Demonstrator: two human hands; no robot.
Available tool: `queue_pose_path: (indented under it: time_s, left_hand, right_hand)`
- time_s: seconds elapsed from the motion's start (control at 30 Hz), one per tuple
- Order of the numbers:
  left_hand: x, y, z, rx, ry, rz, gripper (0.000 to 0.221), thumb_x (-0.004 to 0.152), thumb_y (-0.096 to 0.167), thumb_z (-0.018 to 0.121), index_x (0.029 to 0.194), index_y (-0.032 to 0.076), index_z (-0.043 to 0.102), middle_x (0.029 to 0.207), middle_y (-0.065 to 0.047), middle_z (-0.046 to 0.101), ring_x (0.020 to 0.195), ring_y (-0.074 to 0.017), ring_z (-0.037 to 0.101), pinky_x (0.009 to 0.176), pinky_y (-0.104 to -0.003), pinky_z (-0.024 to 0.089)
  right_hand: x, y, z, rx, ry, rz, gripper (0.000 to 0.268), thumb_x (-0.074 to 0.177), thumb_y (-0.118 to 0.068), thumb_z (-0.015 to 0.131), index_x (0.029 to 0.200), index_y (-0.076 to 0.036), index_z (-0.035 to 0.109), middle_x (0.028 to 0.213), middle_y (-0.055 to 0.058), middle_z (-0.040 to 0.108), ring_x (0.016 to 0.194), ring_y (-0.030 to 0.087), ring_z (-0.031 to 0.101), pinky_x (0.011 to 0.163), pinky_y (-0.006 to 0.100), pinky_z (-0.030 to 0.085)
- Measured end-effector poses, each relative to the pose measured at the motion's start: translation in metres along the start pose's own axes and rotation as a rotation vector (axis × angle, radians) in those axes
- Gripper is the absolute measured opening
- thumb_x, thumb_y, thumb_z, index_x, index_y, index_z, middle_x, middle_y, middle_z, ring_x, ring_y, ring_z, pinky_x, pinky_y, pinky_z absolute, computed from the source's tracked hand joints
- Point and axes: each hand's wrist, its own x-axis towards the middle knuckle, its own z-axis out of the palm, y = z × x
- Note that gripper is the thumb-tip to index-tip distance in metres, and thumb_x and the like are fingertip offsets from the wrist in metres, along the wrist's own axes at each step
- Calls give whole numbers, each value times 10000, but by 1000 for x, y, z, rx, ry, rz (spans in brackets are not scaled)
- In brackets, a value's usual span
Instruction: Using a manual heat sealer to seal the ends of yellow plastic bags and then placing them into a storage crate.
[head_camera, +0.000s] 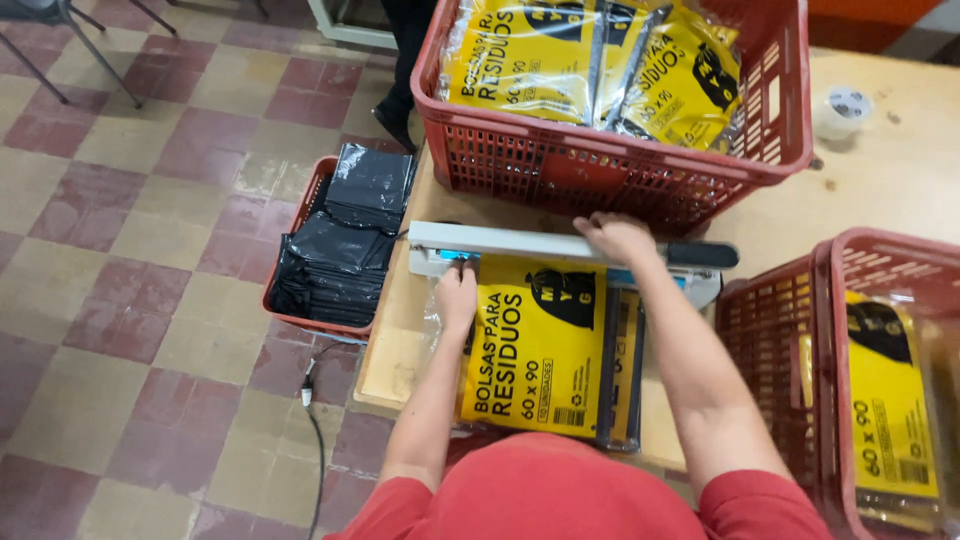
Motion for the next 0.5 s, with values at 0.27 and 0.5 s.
queue_pose_path:
  time_s: [0.27,0.5]
  left_hand:
    - [1,-14,6,-66,-39,30,356,959,410,568,889,101,730,768,-131,723,886,-340,702,817,-442,528]
    - [-28,-2,-7,69,-209,47,330,904,483,649,934,155,667,692,-22,695,792,-259,697,759,-401,529]
  right_hand:
    - [-4,-6,-3,-27,-39,30,785,971,-707,219,1260,-125,660,1267,168,686,1262,372,590,1027,509,459]
    - [-6,-2,8,-19,13,31,763,986,-700,223,1239,-134,667,1216,134,708,1214,345,619,1008,496,465]
